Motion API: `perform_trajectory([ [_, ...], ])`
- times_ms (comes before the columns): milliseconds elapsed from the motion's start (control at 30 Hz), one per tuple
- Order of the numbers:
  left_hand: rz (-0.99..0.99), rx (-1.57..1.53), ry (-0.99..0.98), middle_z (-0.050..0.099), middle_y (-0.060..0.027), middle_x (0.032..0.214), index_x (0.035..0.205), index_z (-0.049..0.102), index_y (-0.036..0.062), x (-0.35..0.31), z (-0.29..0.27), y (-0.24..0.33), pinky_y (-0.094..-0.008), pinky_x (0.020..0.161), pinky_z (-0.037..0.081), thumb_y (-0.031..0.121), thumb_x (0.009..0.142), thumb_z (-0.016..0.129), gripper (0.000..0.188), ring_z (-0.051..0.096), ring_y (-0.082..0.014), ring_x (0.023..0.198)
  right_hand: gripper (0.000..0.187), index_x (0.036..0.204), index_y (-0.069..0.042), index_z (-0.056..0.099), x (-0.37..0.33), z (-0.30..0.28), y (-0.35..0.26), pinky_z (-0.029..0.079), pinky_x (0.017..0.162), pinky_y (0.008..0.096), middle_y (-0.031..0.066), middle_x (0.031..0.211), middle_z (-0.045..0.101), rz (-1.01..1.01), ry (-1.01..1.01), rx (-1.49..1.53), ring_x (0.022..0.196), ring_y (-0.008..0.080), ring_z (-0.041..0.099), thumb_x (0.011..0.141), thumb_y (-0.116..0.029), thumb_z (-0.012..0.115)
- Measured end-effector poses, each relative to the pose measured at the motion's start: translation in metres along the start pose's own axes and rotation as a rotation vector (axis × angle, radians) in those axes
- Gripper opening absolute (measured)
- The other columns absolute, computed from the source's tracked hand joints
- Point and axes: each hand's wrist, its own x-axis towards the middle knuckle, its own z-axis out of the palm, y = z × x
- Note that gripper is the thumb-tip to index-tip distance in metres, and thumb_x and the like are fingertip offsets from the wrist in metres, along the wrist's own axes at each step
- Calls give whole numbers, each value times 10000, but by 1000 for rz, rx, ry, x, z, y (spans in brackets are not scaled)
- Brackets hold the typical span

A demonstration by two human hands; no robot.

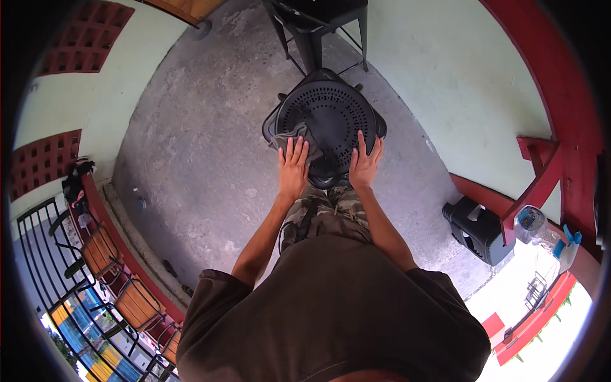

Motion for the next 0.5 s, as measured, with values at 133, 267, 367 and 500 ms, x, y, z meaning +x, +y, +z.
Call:
perform_trajectory([
  [133,121,-57,-174,252,-60,1540,1452,341,119,-45,-3,16,-521,1140,163,109,850,573,645,186,-300,1434,464,1402,-253,447,-5,0,-2,327,1045,526,236,1406,312,12,-7,-5,1322,457,270,945,-185,489],
  [267,312,9,-207,315,-41,1515,1443,360,132,-16,-21,-21,-494,1139,192,102,833,578,648,233,-264,1422,469,1401,-268,448,-5,-2,0,324,1050,523,232,1410,312,27,-36,-18,1327,460,264,939,-197,488],
  [367,224,67,-49,350,-40,1496,1435,373,129,39,-31,-53,-494,1129,220,128,850,564,616,264,-267,1408,471,1402,-273,445,-3,-1,-3,331,1046,517,229,1411,308,21,-34,6,1330,458,261,940,-191,482],
  [500,109,89,132,329,-45,1507,1433,372,116,106,-26,-62,-496,1125,229,132,853,568,612,257,-286,1407,470,1402,-264,445,-1,0,-11,341,1041,515,230,1410,304,10,-43,3,1335,454,257,940,-189,479],
])
